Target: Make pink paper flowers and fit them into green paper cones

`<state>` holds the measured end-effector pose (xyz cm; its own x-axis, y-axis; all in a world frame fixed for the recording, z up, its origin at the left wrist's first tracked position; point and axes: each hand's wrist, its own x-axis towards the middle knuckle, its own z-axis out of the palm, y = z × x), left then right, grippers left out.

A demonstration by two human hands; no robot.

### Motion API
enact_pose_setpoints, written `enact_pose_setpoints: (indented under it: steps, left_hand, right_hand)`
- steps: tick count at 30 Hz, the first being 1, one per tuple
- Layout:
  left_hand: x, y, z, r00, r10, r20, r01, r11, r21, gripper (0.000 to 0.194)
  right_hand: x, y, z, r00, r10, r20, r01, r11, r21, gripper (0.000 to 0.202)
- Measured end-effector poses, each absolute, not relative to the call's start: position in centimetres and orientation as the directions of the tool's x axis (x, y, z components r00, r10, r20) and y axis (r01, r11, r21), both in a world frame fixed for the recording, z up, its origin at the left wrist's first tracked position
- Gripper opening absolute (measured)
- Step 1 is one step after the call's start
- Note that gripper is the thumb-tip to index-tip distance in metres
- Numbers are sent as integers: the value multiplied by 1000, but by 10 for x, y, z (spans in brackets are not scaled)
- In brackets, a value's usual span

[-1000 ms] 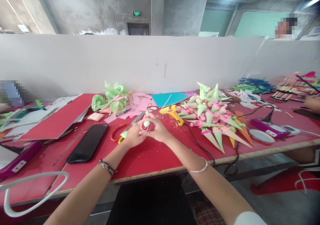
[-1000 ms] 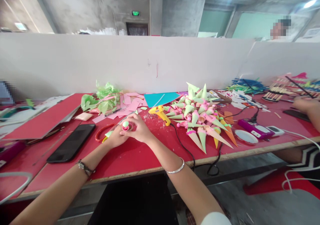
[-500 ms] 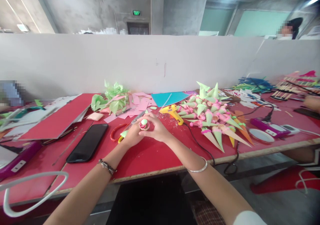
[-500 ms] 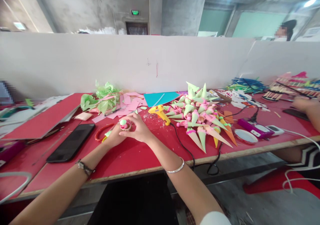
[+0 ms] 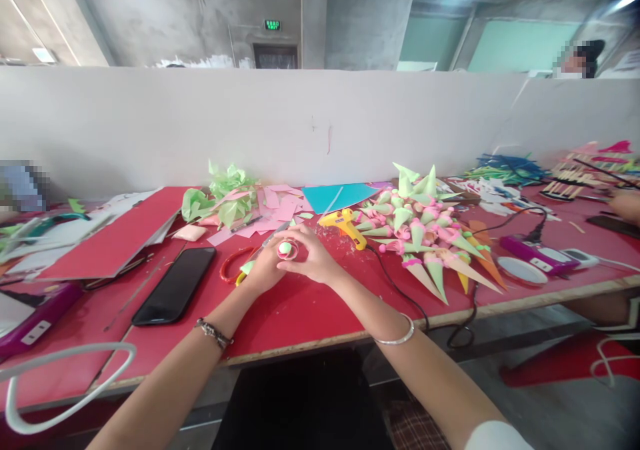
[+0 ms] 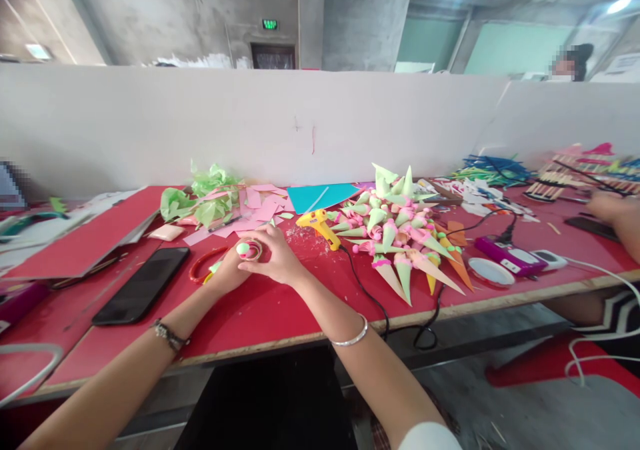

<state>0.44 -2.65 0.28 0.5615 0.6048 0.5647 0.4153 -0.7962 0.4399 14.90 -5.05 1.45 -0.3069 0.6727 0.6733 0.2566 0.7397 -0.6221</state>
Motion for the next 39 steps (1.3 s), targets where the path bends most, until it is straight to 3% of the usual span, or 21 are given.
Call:
enact_pose_setpoints:
  steps: [8, 15, 21, 23, 28, 33, 39]
  left_hand:
    - [5, -25, 2, 561, 589, 582, 435, -807, 399, 13]
    - [3, -26, 4, 594, 573, 564, 422, -819, 389, 13]
    - [4, -22, -1, 584, 574, 574, 442, -818, 368, 13]
    - [4, -22, -1, 578, 563, 590, 435, -825, 361, 13]
    - [3, -23, 0, 581, 554, 596, 425, -831, 359, 14]
    - [4, -24, 1, 564, 562, 605, 417, -827, 378, 12]
    - [4, -22, -1, 552, 580, 599, 433, -813, 389, 10]
  right_hand:
    - [149, -49, 14, -295, 652, 699, 278, 758, -590, 23]
    - [149, -48, 14, -281, 644, 712, 273, 765, -584, 46]
    - [149, -49, 15, -275, 637, 720, 288, 770, -570, 19]
    - [149, -49, 15, -260, 642, 721, 293, 764, -575, 19]
    - [149, -49, 15, -262, 644, 719, 287, 763, -579, 41]
    - [149, -49, 17, -261, 661, 703, 305, 748, -590, 23]
    - [148, -49, 16, -240, 667, 706, 289, 743, -604, 22]
